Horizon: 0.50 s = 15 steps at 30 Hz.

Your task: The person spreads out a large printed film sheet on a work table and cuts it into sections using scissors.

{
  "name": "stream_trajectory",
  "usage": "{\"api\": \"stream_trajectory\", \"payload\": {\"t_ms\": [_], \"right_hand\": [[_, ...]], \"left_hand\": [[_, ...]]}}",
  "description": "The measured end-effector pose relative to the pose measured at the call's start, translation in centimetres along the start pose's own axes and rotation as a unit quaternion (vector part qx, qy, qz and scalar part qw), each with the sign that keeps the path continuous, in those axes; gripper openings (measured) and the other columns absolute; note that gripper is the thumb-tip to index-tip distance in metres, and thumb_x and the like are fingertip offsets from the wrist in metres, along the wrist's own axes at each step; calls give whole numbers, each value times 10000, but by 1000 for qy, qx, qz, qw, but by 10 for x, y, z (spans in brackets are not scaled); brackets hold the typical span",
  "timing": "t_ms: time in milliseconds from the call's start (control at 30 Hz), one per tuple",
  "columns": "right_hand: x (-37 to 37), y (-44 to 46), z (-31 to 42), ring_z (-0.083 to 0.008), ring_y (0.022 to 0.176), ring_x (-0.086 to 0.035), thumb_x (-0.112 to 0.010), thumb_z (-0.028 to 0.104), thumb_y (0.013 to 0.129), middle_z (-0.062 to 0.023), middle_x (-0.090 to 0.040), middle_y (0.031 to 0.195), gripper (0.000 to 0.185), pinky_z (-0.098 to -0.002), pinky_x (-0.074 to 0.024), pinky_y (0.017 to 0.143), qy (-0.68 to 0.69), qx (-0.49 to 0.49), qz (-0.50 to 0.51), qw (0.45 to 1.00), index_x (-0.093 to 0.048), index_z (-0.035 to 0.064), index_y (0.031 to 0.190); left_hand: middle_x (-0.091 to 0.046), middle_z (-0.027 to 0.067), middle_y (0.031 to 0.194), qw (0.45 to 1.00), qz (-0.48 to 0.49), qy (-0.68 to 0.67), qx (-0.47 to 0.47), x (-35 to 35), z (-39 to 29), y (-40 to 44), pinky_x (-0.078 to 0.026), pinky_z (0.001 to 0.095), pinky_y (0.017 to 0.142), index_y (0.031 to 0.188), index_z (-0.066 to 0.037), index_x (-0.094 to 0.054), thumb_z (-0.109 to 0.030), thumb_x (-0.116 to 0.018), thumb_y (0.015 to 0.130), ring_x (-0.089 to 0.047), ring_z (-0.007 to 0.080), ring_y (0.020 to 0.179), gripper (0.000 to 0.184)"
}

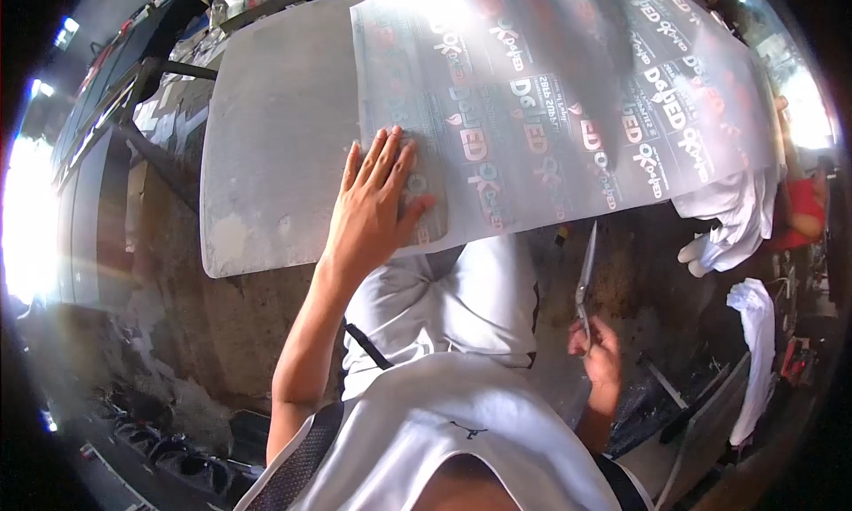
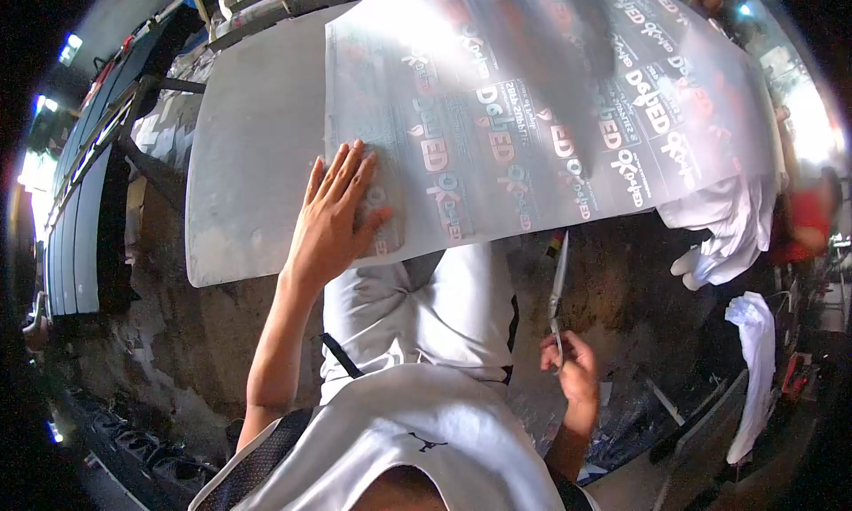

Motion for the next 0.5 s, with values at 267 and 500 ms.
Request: {"api": "stream_trajectory", "payload": {"t_ms": [267, 500], "right_hand": [[-60, -29, -13, -175, 729, -664, -732, 63, 941, -126, -736, 917, 186, -316, -522, 689, 38, -128, 97, 986, -666, -20, 1095], [-100, -45, 16, -107, 683, -554, -818, 296, 900, -59, -677, 847, 346, -254, -438, 623, 145, -190, 197, 951, -670, 12, 1031]], "left_hand": [[-369, 174, 1656, 1000, -13, -6, 7, 0, -4, 4, -160, 498, 1304, 1551, -62, -460, -414, -642, 1004, -275, 303, 1573, 676], [-366, 137, 1666, 1000, -12, -13, 2, -2, -4, 6, -162, 494, 1306, 1560, -78, -457, -382, -677, 981, -269, 284, 1577, 690]]}}
Point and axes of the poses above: each hand's wrist, its own y-axis towards the middle knuckle, its own x-axis out of the back of the hand, z = x × y, the point moved 1 cm from there along y, towards the middle knuckle
